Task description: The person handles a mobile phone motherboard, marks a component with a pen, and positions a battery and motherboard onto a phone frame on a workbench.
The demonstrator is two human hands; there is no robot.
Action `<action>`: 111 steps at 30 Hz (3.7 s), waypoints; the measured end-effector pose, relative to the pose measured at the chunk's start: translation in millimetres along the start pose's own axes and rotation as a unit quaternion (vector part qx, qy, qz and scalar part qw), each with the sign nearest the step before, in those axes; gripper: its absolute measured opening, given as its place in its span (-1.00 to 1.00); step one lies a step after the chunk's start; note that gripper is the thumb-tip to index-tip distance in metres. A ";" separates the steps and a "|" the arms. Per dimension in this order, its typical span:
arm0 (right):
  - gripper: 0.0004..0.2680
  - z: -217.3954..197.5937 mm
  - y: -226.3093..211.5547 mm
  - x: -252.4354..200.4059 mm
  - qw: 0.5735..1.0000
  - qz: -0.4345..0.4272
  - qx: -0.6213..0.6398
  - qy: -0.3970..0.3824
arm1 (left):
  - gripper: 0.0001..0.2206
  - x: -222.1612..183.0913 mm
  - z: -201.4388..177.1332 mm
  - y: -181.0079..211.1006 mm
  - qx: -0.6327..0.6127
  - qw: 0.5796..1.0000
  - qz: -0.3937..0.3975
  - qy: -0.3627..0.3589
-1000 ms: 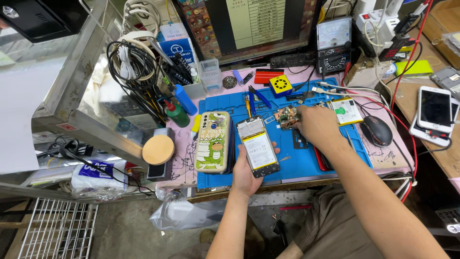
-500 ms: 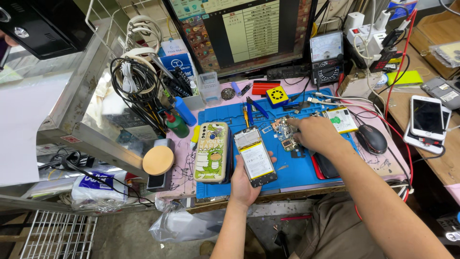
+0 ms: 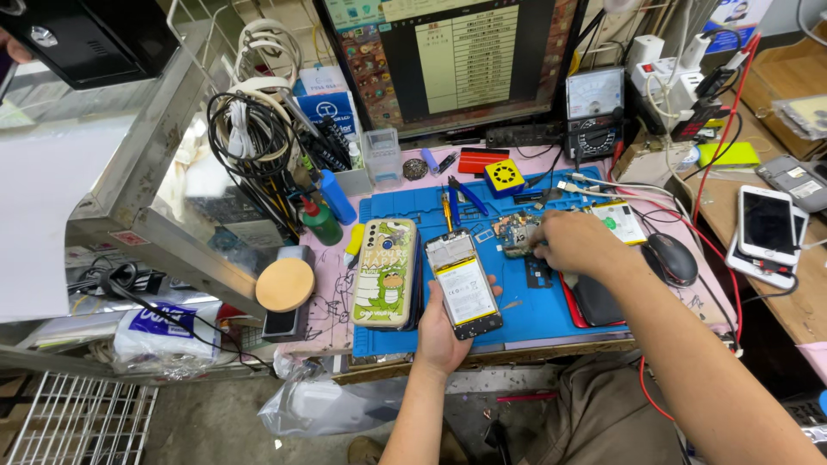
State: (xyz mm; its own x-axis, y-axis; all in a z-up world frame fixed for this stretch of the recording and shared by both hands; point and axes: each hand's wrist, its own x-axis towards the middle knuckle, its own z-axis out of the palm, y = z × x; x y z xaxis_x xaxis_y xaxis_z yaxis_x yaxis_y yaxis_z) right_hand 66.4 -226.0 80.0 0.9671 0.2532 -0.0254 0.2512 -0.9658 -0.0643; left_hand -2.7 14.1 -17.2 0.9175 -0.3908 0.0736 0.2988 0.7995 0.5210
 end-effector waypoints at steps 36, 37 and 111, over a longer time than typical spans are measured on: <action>-0.75 -16.7 18.3 -34.9 0.970 0.135 0.186 0.081 | -0.36 -3.2 -2.6 -2.0 0.028 1.000 -0.002 0.014; -0.76 -10.1 17.5 -53.8 0.950 0.126 0.267 0.100 | -0.37 -4.1 -2.0 -1.6 0.028 1.000 -0.001 0.014; -0.78 101.7 -72.3 -62.7 0.780 0.138 0.609 -0.036 | -0.68 138.6 79.0 24.6 0.398 0.910 0.018 -0.111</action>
State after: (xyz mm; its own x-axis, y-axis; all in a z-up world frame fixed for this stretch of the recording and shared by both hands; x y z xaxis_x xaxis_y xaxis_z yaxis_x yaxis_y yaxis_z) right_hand -16.6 -166.4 -15.2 0.9619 0.0891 -0.2586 -0.2334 -0.2254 -0.9459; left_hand 111.1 -56.5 73.0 0.8205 -0.5247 0.2270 -0.0962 0.2646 0.9595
